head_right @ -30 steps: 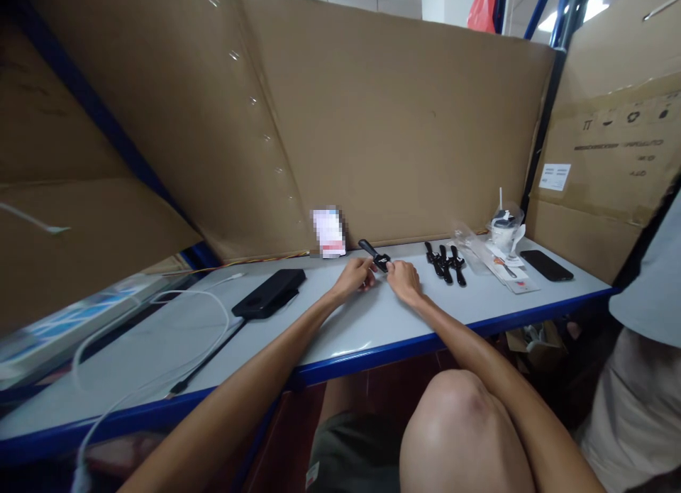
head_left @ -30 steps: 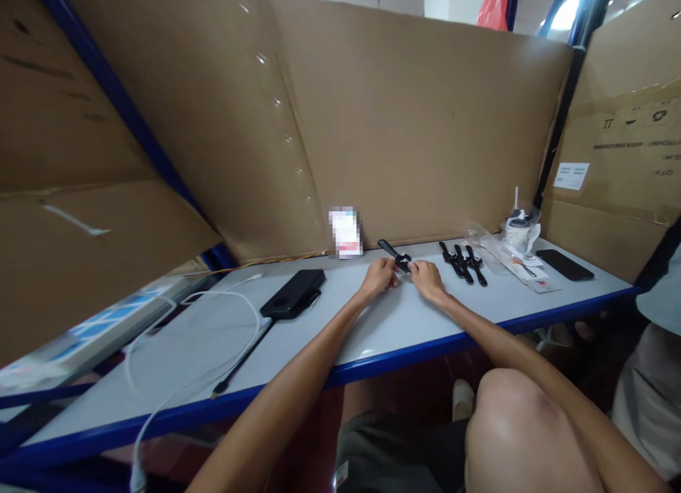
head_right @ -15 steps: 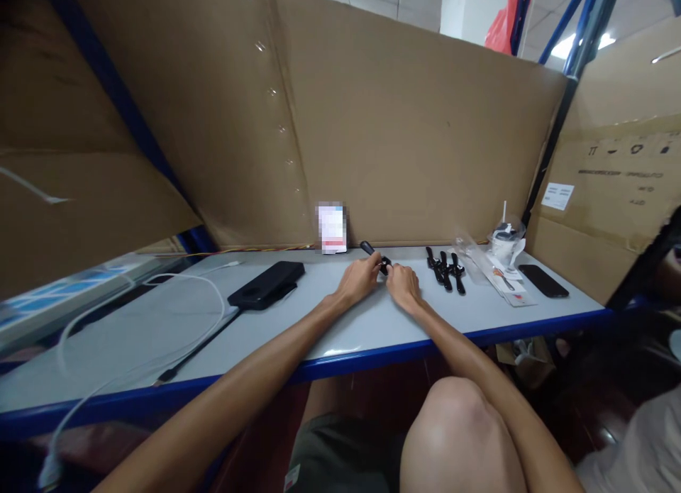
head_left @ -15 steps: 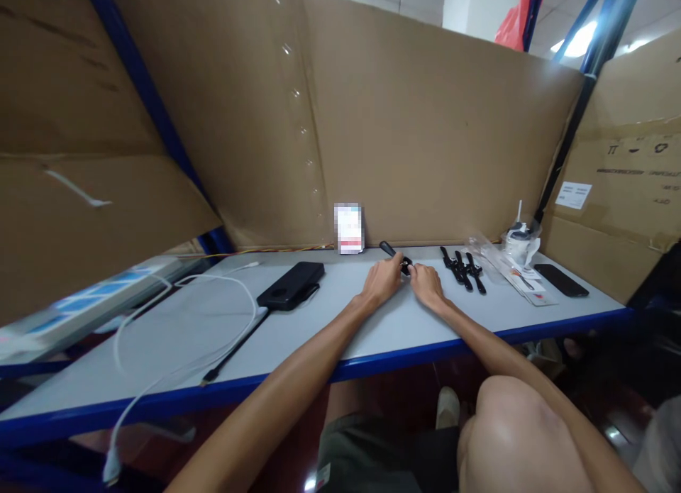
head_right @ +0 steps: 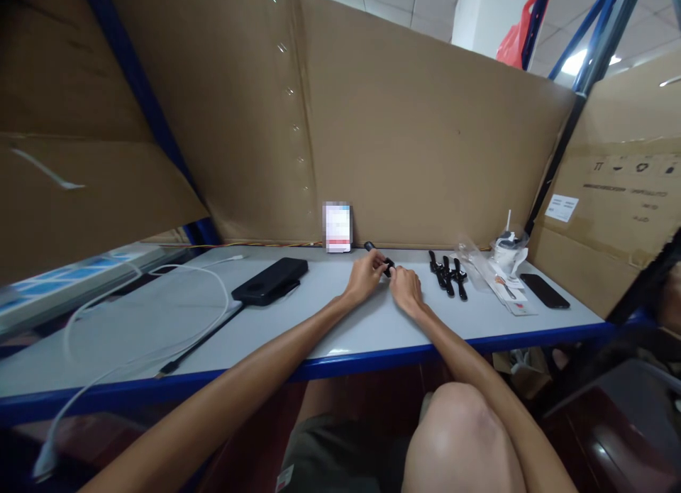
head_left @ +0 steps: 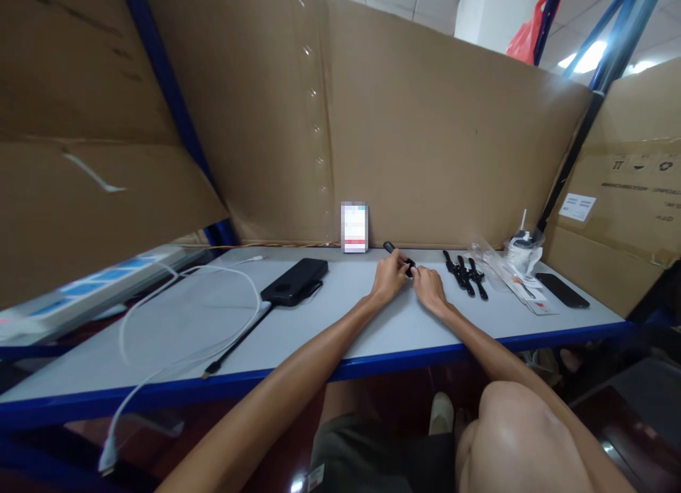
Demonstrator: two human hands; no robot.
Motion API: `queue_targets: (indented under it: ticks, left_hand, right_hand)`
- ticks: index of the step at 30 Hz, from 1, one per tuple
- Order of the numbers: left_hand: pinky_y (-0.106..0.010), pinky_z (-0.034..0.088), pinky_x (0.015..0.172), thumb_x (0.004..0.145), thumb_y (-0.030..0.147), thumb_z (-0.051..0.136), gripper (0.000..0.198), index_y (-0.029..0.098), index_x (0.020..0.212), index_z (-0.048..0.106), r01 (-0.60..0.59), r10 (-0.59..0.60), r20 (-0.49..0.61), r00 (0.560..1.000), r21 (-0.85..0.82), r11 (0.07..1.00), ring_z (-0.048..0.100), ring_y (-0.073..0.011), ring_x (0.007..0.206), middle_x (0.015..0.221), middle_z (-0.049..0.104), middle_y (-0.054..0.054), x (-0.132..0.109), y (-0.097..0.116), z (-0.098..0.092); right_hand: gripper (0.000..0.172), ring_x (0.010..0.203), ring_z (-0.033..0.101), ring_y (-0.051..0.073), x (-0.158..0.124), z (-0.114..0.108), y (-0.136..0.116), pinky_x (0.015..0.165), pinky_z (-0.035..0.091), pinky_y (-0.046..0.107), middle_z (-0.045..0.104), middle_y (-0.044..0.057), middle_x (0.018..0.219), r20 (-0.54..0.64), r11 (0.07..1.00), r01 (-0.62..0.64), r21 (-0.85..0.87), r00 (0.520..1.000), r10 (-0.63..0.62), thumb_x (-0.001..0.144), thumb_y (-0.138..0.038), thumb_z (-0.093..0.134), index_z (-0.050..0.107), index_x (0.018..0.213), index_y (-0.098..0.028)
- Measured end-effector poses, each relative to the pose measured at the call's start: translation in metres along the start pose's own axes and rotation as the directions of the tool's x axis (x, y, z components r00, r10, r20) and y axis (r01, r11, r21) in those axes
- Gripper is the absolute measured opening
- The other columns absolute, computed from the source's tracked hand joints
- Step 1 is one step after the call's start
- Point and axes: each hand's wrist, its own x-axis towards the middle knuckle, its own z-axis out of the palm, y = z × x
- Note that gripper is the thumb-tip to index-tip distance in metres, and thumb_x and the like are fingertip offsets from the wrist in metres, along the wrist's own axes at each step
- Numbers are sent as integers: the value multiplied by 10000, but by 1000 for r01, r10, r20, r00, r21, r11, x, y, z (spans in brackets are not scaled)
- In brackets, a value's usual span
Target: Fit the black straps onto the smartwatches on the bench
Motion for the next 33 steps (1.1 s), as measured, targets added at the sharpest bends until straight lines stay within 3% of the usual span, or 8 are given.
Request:
queue_targets:
  ticks: [5, 9, 13, 18, 22, 26, 33]
  left_hand:
    - [-311, 441, 798, 858, 67, 465, 258, 210, 1041, 578, -216, 159, 208, 965, 287, 933, 604, -237, 996, 1032, 663, -103, -4, 8, -10]
    - [-310, 444, 808, 850, 77, 488, 283, 214, 1079, 583, -303, 228, 251, 941, 321, 897, 565, -247, 1089, 1072, 654, -111, -6, 9, -12]
    - [-307, 447, 814, 911, 173, 482, 178, 216, 1055, 578, -221, 209, 81, 975, 185, 958, 610, -205, 928, 998, 672, -71, -4, 2, -5]
    - [-270, 430, 731, 895, 242, 568, 61, 198, 937, 564, -70, 71, -44, 997, 36, 997, 617, -177, 787, 865, 677, -45, 3, -8, 0]
    - [-270, 379, 678, 956, 333, 494, 207, 197, 825, 580, -36, 27, 52, 998, 190, 981, 622, -198, 749, 793, 683, -67, 1, -6, -4]
    - [-279, 334, 656, 998, 314, 382, 256, 213, 994, 618, -121, 57, 175, 983, 384, 915, 641, -229, 784, 901, 707, -103, -5, 3, -9]
    - [-293, 281, 635, 1015, 329, 318, 329, 206, 1015, 623, -4, -75, 146, 986, 478, 878, 631, -239, 760, 822, 692, -101, -3, 8, -10]
  right_hand:
    - [396, 1023, 674, 227, 1, -3, 1, 820, 412, 262, 735, 144, 1074, 21, 999, -9, 35, 1000, 8, 1054, -318, 341, 705, 1078, -165]
    - [422, 1023, 675, 224, 4, -2, 2, 799, 410, 251, 741, 136, 1069, 51, 998, -38, 58, 998, 35, 1055, -338, 342, 728, 1041, -168]
    - [432, 1007, 675, 210, 6, 1, 2, 796, 408, 238, 743, 132, 1064, 32, 996, -52, 77, 998, 49, 1059, -340, 338, 735, 1037, -169]
    - [420, 1008, 673, 205, 4, 1, 1, 805, 408, 232, 739, 134, 1075, 31, 996, -48, 79, 998, 45, 1056, -344, 349, 730, 1051, -169]
    - [426, 1026, 670, 211, 3, 0, 1, 809, 409, 238, 735, 131, 1098, 31, 995, -52, 80, 998, 49, 1058, -350, 338, 726, 1058, -176]
    - [431, 1034, 669, 216, 2, -1, 1, 822, 414, 247, 733, 136, 1097, 44, 997, -49, 57, 998, 46, 1062, -353, 324, 718, 1070, -177]
    - [441, 976, 689, 250, -7, -7, -6, 797, 444, 285, 732, 159, 1053, 41, 1000, 12, -26, 999, -11, 1060, -350, 298, 687, 1136, -156]
